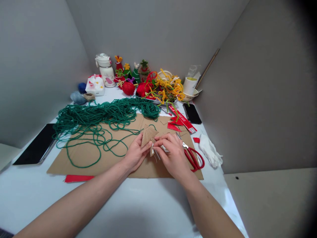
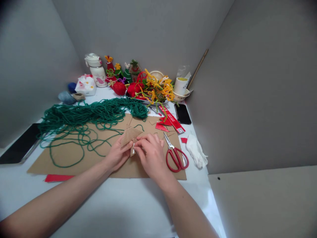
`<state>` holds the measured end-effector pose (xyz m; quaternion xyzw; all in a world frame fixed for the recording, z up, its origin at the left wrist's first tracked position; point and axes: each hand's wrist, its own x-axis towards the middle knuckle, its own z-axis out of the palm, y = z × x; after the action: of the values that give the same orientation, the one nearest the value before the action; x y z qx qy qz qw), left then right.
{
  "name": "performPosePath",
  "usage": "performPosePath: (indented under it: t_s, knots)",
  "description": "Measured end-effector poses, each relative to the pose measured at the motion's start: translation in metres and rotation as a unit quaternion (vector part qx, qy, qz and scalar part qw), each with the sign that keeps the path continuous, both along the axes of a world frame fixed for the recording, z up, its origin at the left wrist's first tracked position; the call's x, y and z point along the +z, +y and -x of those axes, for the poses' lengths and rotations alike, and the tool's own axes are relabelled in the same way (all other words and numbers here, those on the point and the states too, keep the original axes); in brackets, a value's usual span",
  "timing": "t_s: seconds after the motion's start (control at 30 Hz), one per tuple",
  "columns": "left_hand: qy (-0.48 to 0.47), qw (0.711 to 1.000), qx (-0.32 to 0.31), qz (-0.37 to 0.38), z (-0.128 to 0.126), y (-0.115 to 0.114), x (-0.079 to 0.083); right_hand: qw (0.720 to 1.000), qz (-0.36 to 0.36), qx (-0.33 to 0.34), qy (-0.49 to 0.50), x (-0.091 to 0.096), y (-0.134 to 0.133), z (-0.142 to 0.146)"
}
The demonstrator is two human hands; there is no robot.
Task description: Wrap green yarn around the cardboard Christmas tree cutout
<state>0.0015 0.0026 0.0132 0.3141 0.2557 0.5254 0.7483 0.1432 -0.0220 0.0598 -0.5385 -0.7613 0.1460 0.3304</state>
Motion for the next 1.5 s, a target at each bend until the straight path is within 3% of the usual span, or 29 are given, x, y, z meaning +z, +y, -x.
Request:
performPosePath:
  t_s: [0.3,0.6,1.5]
  knots:
    - [-0.003,1.000,-0.013,-0.004,0.0006,0.0001,0.0002,1.000,-0.001,-0.015,-0.018,-0.0022,0.0011,0.0000]
    - [-0.002,1.000,-0.010,-0.003,0.0003,0.0012,-0.0031,0.992,-0.013,-0.024,-0.122,-0.0067,0.0016,0.0055]
    - [0.003,1.000,-0.006,0.008,0.0000,0.0011,-0.0037,0.986,-0.046,-0.029,-0.156,-0.0063,0.0022,0.0050]
